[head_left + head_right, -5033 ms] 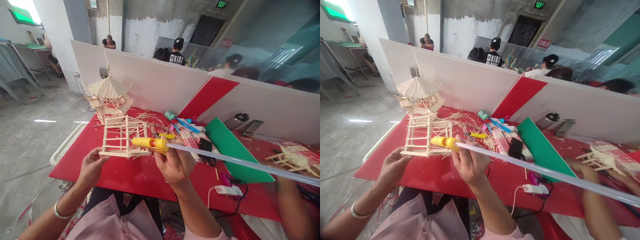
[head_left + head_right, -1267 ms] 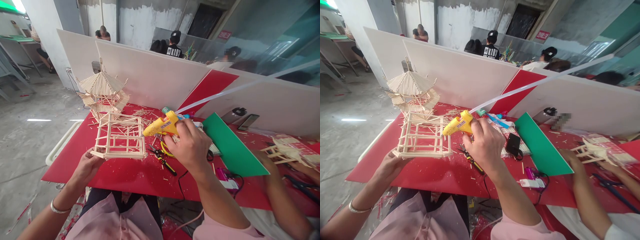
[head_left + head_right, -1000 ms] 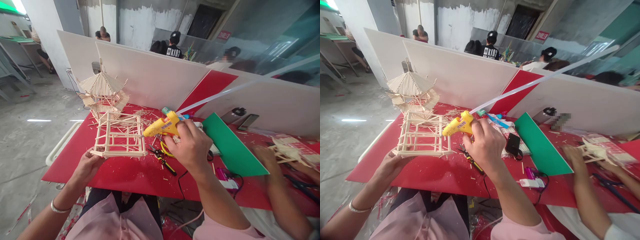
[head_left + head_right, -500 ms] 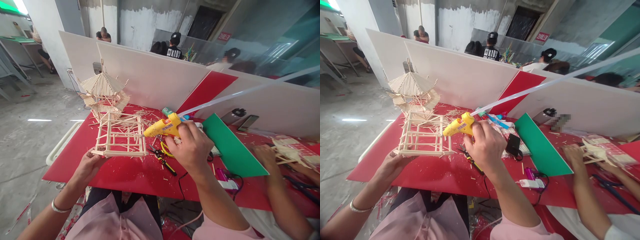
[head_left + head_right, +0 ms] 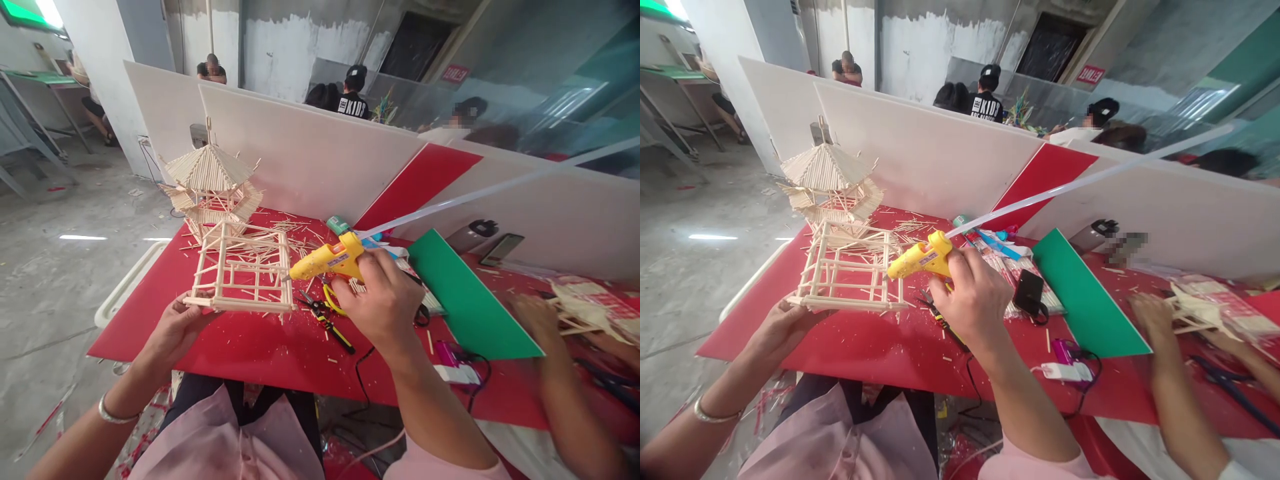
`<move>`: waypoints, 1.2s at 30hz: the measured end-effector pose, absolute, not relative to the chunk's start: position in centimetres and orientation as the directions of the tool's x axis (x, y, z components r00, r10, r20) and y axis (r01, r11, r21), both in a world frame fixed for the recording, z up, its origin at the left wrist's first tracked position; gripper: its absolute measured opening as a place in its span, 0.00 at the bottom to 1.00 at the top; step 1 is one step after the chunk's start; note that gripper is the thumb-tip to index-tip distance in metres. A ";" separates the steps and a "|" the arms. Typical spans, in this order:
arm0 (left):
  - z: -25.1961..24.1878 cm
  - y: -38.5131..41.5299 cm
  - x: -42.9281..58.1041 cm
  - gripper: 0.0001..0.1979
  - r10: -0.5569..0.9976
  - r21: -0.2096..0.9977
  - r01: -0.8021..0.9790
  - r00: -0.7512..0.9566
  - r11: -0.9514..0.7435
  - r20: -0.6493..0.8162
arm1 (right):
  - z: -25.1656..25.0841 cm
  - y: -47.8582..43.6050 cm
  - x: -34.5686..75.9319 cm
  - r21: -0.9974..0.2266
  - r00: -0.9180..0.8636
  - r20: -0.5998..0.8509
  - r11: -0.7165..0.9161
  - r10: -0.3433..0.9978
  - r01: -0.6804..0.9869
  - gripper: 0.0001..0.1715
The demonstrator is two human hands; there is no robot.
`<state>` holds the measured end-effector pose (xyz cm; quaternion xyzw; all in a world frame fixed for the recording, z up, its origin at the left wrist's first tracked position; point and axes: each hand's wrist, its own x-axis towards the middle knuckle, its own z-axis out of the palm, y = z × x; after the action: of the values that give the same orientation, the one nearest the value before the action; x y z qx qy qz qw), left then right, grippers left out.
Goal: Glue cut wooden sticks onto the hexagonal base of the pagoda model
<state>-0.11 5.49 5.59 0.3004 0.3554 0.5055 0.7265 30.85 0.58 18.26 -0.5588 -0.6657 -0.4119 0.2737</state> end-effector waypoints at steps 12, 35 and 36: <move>5.1 5.7 0.1 0.18 0.951 0.807 -0.512 0.236 0.295 -0.198 | 17.8 -0.2 31.7 0.225 -0.210 0.807 0.041 0.552 0.973 0.12; 5.9 5.5 0.6 0.15 0.952 0.820 -0.496 0.241 0.287 -0.188 | 17.2 -0.8 32.1 0.180 -0.191 0.830 0.072 0.524 0.981 0.11; 5.9 5.4 0.7 0.14 0.951 0.818 -0.497 0.242 0.290 -0.190 | 17.1 -0.9 32.1 0.187 -0.196 0.836 0.069 0.513 0.980 0.11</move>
<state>0.67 5.43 5.92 0.3198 0.3551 0.5026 0.7204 32.12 -0.88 17.13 -0.5592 -0.6673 -0.3908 0.2989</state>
